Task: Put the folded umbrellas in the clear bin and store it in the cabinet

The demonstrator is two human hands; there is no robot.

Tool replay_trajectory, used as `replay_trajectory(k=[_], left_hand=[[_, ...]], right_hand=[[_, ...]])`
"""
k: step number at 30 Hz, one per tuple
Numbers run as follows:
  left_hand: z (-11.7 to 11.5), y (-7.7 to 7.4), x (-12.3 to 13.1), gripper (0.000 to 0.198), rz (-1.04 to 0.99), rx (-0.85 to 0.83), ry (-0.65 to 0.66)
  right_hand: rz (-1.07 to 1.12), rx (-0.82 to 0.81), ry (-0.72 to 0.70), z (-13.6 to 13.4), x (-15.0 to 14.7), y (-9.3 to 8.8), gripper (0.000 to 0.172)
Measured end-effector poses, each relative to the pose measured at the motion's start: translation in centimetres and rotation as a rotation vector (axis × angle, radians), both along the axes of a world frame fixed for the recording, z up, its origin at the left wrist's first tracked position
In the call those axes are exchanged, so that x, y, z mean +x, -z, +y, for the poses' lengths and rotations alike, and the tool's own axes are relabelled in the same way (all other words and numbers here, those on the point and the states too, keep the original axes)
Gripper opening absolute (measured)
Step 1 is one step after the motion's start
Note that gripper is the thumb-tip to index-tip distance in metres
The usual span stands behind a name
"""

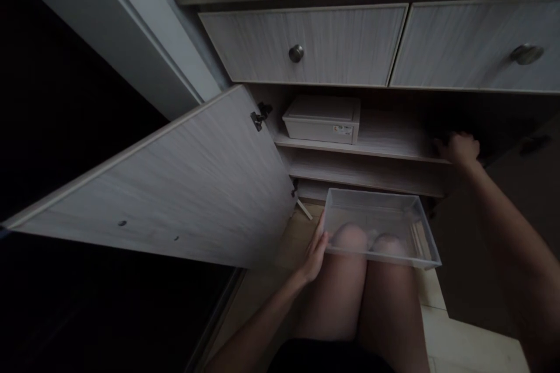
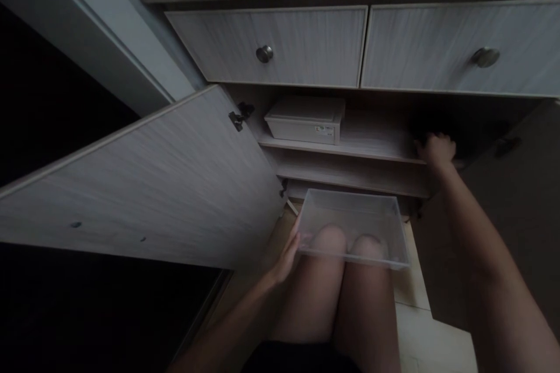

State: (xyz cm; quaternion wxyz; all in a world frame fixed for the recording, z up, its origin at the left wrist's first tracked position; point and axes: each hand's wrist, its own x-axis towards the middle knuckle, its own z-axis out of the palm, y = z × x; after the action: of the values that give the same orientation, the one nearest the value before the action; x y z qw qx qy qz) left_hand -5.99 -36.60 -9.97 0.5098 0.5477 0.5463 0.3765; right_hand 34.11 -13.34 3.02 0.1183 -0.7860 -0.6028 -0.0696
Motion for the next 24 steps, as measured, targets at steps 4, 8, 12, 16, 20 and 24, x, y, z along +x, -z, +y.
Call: replay_trajectory(k=[4,8,12,16,20,24], left_hand=[[-0.2,0.4,-0.2,0.076,0.011,-0.004,0.01],[-0.3,0.7,-0.4,0.073,0.009,-0.01,0.028],[-0.4,0.7,-0.2,0.081,-0.093,-0.018,-0.024],[-0.4,0.7,0.1,0.088,-0.152,-0.02,-0.029],[-0.4,0.4,0.2,0.093,-0.157,-0.012,-0.028],[-0.4,0.3,0.1,0.092,-0.152,0.016,-0.029]], right_hand=[[0.038,-0.046,0.037,2.1,-0.6,1.1,0.062],[0.074,-0.049,0.086,2.1,-1.4,1.5,0.047],[0.057,-0.078,0.143,1.1,-2.2,1.2,0.063],[0.137,-0.098,0.164,0.1,-2.5,1.2,0.072],[0.306,0.001,0.163,-0.7,-2.0,1.1,0.05],[0.55,0.264,0.095,-3.5,-1.5,0.7,0.039]])
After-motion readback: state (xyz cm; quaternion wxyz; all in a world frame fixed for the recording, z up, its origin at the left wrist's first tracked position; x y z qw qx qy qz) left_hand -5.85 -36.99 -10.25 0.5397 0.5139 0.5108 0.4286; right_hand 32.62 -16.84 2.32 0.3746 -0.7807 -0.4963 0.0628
